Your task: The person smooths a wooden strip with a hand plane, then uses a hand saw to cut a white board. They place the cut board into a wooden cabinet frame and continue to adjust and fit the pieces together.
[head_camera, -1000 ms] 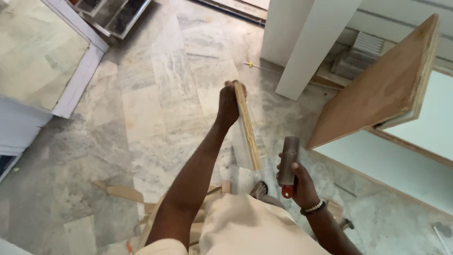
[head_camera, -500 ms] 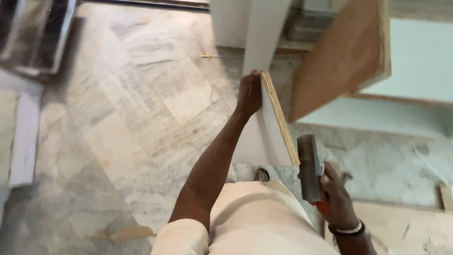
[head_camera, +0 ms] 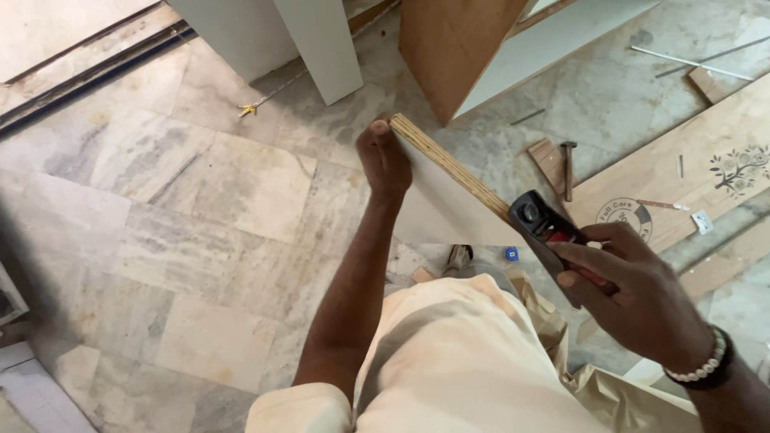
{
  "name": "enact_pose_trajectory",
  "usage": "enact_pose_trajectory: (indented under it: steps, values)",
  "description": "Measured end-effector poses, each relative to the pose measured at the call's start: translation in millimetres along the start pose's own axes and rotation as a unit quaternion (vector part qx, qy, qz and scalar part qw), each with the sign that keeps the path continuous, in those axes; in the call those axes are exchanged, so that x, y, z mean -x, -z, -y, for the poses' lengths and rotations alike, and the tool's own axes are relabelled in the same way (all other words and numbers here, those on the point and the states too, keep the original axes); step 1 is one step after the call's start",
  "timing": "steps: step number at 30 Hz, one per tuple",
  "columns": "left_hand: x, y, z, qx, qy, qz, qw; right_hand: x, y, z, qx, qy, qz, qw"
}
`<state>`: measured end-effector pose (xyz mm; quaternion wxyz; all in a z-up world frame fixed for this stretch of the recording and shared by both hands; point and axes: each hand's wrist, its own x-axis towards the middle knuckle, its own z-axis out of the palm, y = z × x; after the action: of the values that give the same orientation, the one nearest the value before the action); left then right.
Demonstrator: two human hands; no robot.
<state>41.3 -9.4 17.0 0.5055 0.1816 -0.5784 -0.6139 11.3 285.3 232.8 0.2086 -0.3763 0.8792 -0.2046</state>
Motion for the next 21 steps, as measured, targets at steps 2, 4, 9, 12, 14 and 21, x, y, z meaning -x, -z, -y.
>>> enact_pose_trajectory:
  steps: [2,4,9,12,14,21]
  values:
    - [5,-5,2,-0.036,-0.027,-0.001,0.999,4,1,4,0.014,-0.006,0.012,1.0]
    - [4,-11,6,-0.016,-0.009,-0.018,1.0,4,3,2,0.032,0.004,0.018,0.999]
    - [0,-23,11,-0.031,-0.006,-0.045,0.998,8,11,-11,0.051,0.031,0.027,0.998]
    - [-2,-31,14,-0.038,0.0,-0.048,0.998,13,18,-5,0.101,0.074,0.021,0.992]
    - [-5,-38,15,-0.04,0.004,-0.049,0.998,1,23,8,0.148,0.094,0.027,0.984]
    - [-2,-39,51,-0.184,-0.124,-0.032,0.975,-61,15,42,0.151,0.206,0.01,0.967]
